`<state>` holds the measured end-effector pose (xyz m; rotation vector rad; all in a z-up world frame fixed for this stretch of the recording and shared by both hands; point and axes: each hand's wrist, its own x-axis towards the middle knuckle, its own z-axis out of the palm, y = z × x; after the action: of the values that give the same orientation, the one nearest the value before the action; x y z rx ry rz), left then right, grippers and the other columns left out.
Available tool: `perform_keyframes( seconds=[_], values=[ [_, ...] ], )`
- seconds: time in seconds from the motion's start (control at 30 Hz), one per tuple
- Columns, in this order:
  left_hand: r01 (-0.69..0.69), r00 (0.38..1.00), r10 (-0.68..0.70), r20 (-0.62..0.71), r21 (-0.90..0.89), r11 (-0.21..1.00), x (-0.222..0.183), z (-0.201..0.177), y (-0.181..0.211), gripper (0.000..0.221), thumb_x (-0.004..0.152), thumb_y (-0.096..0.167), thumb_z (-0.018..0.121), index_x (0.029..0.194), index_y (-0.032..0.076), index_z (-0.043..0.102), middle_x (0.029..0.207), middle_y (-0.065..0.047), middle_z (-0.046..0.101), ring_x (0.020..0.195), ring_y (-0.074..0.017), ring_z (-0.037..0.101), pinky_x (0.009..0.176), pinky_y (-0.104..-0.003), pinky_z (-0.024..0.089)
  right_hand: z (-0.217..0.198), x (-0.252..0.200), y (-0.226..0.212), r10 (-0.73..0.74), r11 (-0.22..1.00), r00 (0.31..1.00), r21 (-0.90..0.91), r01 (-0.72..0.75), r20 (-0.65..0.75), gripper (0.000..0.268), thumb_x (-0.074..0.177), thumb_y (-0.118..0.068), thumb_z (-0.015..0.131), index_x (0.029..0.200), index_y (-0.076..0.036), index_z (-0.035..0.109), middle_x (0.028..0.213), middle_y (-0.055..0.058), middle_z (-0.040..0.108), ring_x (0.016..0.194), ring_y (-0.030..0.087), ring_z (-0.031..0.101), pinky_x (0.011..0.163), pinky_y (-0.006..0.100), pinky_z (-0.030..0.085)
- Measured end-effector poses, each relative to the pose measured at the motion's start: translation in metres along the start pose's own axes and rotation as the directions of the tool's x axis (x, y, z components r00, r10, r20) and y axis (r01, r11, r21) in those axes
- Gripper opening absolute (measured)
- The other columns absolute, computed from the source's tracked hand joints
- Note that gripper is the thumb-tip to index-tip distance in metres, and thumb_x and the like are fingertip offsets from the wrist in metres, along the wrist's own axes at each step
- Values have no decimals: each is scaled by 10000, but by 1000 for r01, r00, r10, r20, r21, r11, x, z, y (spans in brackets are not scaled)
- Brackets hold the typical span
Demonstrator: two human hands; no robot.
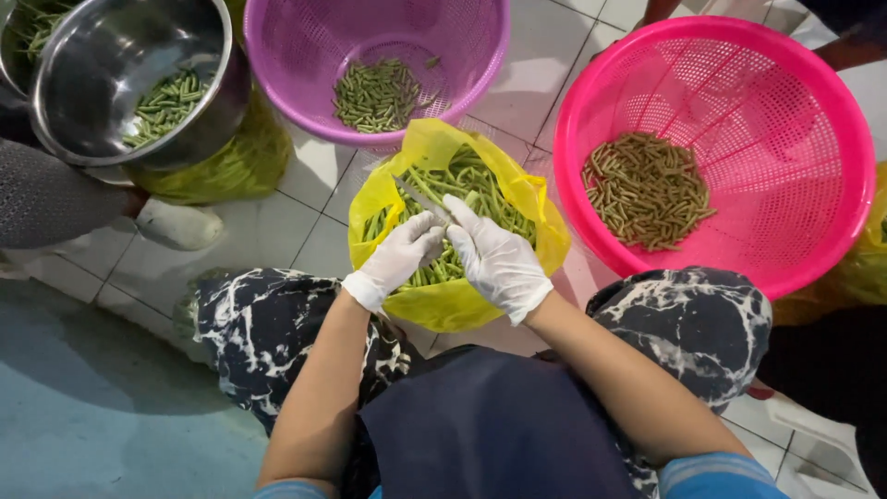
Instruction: A person wearing gloves uses a knife to trim the ends of green beans and sorts them into a yellow plastic bag while sitting on the floor.
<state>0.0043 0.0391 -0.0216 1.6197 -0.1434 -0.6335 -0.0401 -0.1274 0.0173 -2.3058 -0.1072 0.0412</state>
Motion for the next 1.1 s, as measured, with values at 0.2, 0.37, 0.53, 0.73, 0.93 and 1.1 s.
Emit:
perform_keyframes(
  seconds=[0.2,0.37,0.53,0.73,0.93,1.1],
  values=[
    [28,999,-25,24,-154,988,-4,1,0,143,958,149,488,975,111,625,590,44,368,516,-63,334,460,-171,332,0,7,2,64,988,996,134,-71,61,375,962,-415,431,1331,-384,490,1125,46,674,1072,268,626,996,416,476],
    [78,994,-72,-84,80,994,-9,5,16,234,946,320,583,1100,151,632,869,-21,640,832,-83,530,801,-270,476,14,10,16,5,980,1000,201,-9,17,279,972,-360,425,1193,-273,571,948,84,705,958,286,661,913,430,520],
    [-3,989,37,-146,231,973,-3,7,6,274,933,310,604,1145,140,641,1028,-108,698,1013,-178,629,974,-392,462,2,15,-14,131,905,991,403,-135,38,321,967,-375,417,1069,-142,613,771,133,703,784,255,685,837,422,547],
    [-3,988,42,-151,245,970,-13,6,28,203,942,295,537,987,182,699,836,-58,700,848,-164,633,898,-336,482,-39,14,-41,197,820,947,486,-302,255,728,955,-596,167,569,-114,552,331,0,366,263,113,375,270,190,312],
    [-51,985,77,-152,173,984,-2,5,8,222,927,283,583,1060,139,687,877,-102,704,878,-161,651,907,-367,488,-12,7,-15,-36,966,993,257,7,109,487,953,-222,345,1426,-299,428,927,147,722,988,288,661,972,448,480],
    [-222,952,250,-179,162,962,-3,16,-3,227,898,197,640,1108,115,670,1037,-115,701,1032,-202,648,985,-394,461,17,22,21,198,910,970,342,-235,139,369,982,-427,396,1166,-210,631,850,33,707,802,146,643,872,353,515]
  ],
)
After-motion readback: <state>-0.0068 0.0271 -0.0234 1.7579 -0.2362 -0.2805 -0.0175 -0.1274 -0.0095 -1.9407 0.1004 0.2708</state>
